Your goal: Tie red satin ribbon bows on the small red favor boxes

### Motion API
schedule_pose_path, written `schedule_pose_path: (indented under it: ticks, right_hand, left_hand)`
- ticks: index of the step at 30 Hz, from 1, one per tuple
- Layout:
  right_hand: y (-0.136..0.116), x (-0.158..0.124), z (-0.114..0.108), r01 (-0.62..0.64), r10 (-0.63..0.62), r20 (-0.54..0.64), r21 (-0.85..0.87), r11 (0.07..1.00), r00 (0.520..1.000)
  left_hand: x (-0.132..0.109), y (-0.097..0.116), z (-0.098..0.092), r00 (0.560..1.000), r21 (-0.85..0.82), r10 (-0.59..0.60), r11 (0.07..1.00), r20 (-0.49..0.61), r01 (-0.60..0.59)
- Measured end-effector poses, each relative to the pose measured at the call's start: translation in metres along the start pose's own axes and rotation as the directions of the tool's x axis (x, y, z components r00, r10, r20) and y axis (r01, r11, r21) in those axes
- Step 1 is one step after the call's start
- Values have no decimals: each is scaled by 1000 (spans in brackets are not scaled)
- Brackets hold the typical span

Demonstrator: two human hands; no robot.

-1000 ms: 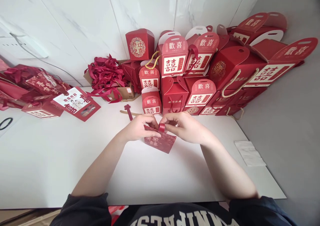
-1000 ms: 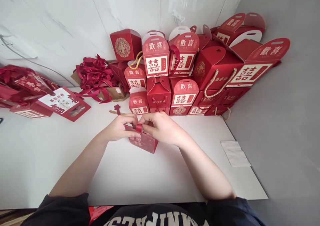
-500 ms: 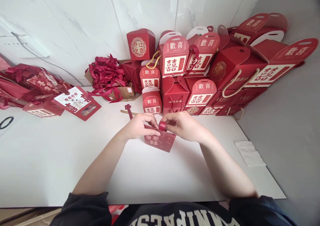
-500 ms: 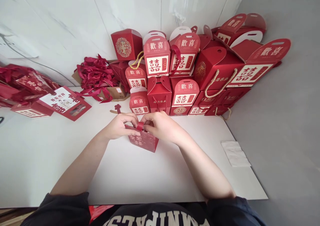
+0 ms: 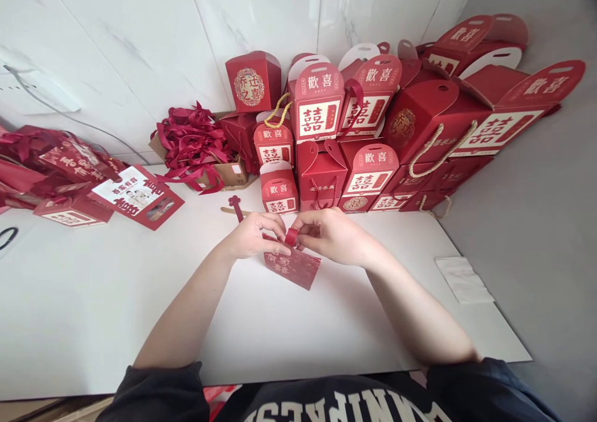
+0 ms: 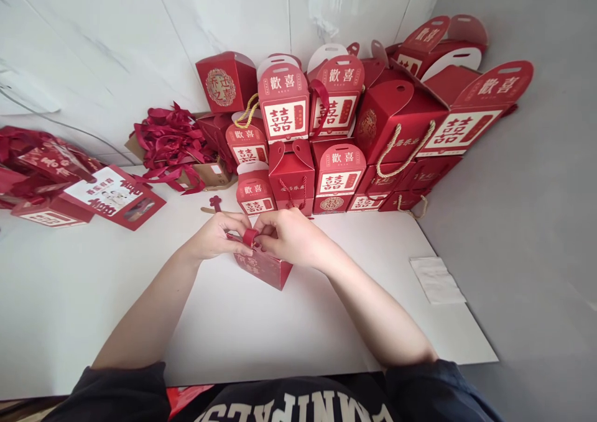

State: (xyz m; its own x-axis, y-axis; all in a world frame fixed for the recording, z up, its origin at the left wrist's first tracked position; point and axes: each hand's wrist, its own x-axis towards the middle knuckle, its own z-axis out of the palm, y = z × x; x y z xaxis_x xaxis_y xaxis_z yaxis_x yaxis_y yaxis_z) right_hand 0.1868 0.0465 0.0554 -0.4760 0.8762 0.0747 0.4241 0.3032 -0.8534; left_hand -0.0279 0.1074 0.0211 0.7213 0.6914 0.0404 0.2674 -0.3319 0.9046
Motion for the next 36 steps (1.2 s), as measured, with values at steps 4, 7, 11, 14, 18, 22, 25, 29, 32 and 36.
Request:
schedule_pose_path:
  ticks: [4, 7, 11, 14, 18, 22, 25, 29, 32, 36]
  right_hand:
    - [-3, -1, -4, 14, -14, 0, -14, 1000, 1000]
    - [-3, -3, -7, 48, -48, 8, -43, 998, 999]
    - [-2, -4, -10, 110, -107, 32, -87, 990, 994]
    - [-2, -4, -10, 152, -148, 52, -91, 984, 988]
    - [-3, -4, -11, 137, -131, 80, -70, 988, 988]
    - [-2, -5, -14, 107, -101, 113, -49, 993, 989]
    - [-1, -5, -15, 94, -86, 143, -47, 994, 986]
    - [-1, -3, -11, 79, -73, 128, -44, 996, 989]
    - [-1, -1, -9, 61, -56, 84, -61, 996, 995]
    - [0, -2, -11, 87, -77, 119, -86, 992, 990]
  left_hand:
    - [1, -4, 0, 999, -32, -50, 998, 11, 50]
    - [2, -7, 1, 996, -66, -84, 994, 18, 85]
    - [1, -7, 1, 990, -111, -134, 984, 51, 139]
    - [0, -5, 1, 986, -119, -152, 980, 69, 159]
    - [0, -2, 0, 987, -104, -145, 983, 75, 152]
    - [1, -2, 0, 984, -113, -153, 980, 89, 162]
    - [1, -3, 0, 984, -124, -149, 979, 97, 161]
    - [1, -2, -1, 982, -140, -155, 975, 108, 170]
    - [1, -1, 0, 980, -129, -166, 975, 110, 180]
    - [1, -2, 1, 976, -191, -176, 962, 125, 198]
